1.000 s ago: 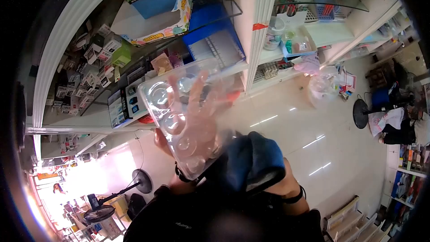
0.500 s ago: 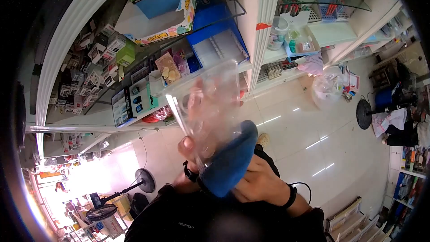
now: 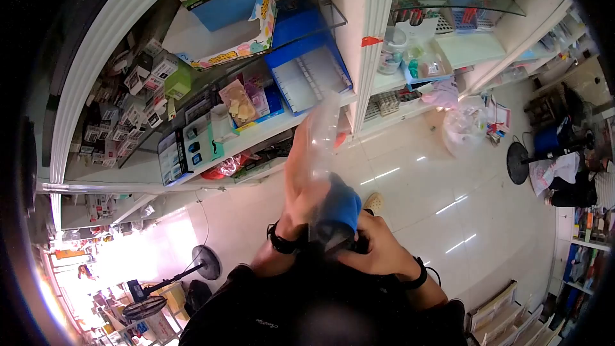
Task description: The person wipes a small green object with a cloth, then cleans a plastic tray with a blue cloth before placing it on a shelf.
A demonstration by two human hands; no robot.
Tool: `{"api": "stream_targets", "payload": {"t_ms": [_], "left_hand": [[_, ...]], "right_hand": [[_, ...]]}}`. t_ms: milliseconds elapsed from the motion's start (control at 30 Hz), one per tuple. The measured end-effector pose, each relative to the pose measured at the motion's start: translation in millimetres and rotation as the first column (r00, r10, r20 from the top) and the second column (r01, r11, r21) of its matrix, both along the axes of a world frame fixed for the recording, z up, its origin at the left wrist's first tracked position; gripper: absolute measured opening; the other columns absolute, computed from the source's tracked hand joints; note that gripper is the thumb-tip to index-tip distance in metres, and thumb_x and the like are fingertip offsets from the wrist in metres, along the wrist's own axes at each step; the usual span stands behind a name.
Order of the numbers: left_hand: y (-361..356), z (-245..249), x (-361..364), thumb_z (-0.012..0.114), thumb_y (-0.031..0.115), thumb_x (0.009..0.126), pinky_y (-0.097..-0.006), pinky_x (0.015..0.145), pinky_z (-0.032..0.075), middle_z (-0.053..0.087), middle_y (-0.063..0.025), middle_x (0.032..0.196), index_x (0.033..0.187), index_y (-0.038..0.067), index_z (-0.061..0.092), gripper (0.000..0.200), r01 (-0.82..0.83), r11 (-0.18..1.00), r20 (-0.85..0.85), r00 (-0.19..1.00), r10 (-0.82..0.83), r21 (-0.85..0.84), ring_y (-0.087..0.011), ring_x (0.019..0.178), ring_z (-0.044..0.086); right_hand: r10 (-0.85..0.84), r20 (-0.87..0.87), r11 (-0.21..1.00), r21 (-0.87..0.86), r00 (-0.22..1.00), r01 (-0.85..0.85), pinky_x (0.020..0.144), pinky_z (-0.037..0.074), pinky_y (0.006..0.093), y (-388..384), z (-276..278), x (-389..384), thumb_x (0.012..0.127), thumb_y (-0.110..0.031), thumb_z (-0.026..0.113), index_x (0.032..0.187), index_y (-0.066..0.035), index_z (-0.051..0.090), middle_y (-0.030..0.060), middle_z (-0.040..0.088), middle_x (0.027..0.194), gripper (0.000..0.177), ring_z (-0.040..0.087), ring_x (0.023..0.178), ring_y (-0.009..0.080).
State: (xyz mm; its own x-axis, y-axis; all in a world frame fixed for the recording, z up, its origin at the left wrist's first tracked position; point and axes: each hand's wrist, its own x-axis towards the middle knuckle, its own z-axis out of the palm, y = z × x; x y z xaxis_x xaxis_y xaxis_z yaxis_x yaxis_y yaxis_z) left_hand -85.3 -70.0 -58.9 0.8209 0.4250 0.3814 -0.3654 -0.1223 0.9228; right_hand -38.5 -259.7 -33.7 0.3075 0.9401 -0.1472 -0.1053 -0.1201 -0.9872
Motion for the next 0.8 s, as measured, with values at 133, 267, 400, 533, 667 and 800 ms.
{"api": "stream_targets", "payload": {"t_ms": [133, 267, 400, 533, 667, 800], "left_hand": [[-15.5, -5.7, -8.3, 0.059, 0.034, 0.075, -0.0472, 0.107, 0.029, 0.029, -0.0177, 0.150, 0.146, 0.001, 0.028, 0.085, 0.083, 0.950, -0.128, 0.984, -0.127, -0.302, -0.0323, 0.138, 0.028], [-19.9, -11.8, -7.8, 0.053, 0.034, 0.084, -0.0498, 0.103, 0.035, 0.027, -0.0186, 0.151, 0.148, 0.003, 0.022, 0.078, 0.204, 0.787, 0.076, 0.977, -0.197, -0.582, -0.0365, 0.134, 0.033], [-12.1, -10.3, -4.0, 0.046, 0.043, 0.093, -0.0545, 0.100, 0.038, 0.025, -0.0191, 0.151, 0.150, 0.011, 0.016, 0.072, 0.361, 0.487, 0.278, 0.931, -0.238, -0.795, -0.0448, 0.131, 0.036], [-11.3, 2.6, -13.1, 0.046, 0.052, 0.090, -0.0581, 0.101, 0.036, 0.025, -0.0189, 0.151, 0.151, 0.015, 0.016, 0.077, 0.448, 0.386, 0.376, 0.892, -0.251, -0.806, -0.0503, 0.131, 0.032], [-13.8, 1.3, -14.2, 0.054, 0.057, 0.081, -0.0551, 0.107, 0.029, 0.024, -0.0181, 0.152, 0.150, 0.011, 0.018, 0.091, 0.596, 0.379, 0.516, 0.803, -0.298, -0.708, -0.0466, 0.135, 0.027], [-28.7, 3.2, -48.1, 0.066, 0.054, 0.072, -0.0431, 0.114, 0.020, 0.024, -0.0182, 0.151, 0.147, 0.001, 0.021, 0.102, 0.263, 0.607, 0.034, 0.931, -0.363, -0.750, -0.0330, 0.139, 0.025]], "right_hand": [[0.008, -0.309, 0.995, 0.100, 0.951, 0.024, 0.080, 0.048, 0.0270, 0.6, -10.2, 1.2, 0.073, 0.003, 0.073, 0.111, 0.002, 0.059, 0.0048, 0.065, 0.102, 0.040, 0.060, 0.091, 0.0105], [-0.059, -0.476, 0.980, 0.142, 0.877, 0.143, 0.086, 0.048, 0.0285, -6.2, -24.1, -1.6, 0.068, 0.003, 0.078, 0.110, 0.003, 0.060, 0.0061, 0.065, 0.106, 0.046, 0.060, 0.097, 0.0129], [-0.257, -0.700, 0.857, 0.153, 0.666, 0.492, 0.099, 0.043, 0.0371, -13.2, -17.8, -4.0, 0.054, -0.003, 0.086, 0.128, 0.006, 0.047, 0.0170, 0.056, 0.127, 0.084, 0.055, 0.116, 0.0267], [-0.512, -0.461, 0.747, 0.177, 0.724, 0.641, 0.101, 0.042, 0.0409, -34.6, -21.4, 5.3, 0.056, -0.012, 0.088, 0.132, 0.005, 0.045, 0.0191, 0.054, 0.129, 0.088, 0.054, 0.117, 0.0299], [-0.371, 0.206, 0.927, 0.143, 0.905, 0.347, 0.102, 0.041, 0.0406, -45.0, 6.1, 10.8, 0.083, -0.009, 0.065, 0.130, 0.001, 0.048, 0.0151, 0.054, 0.129, 0.051, 0.052, 0.119, 0.0275], [-0.214, 0.757, 0.972, 0.225, 0.617, 0.061, 0.095, 0.044, 0.0439, -3.9, 16.5, 11.7, 0.072, 0.003, 0.060, 0.110, 0.000, 0.061, 0.0193, 0.060, 0.113, 0.037, 0.058, 0.105, 0.0386]]}}
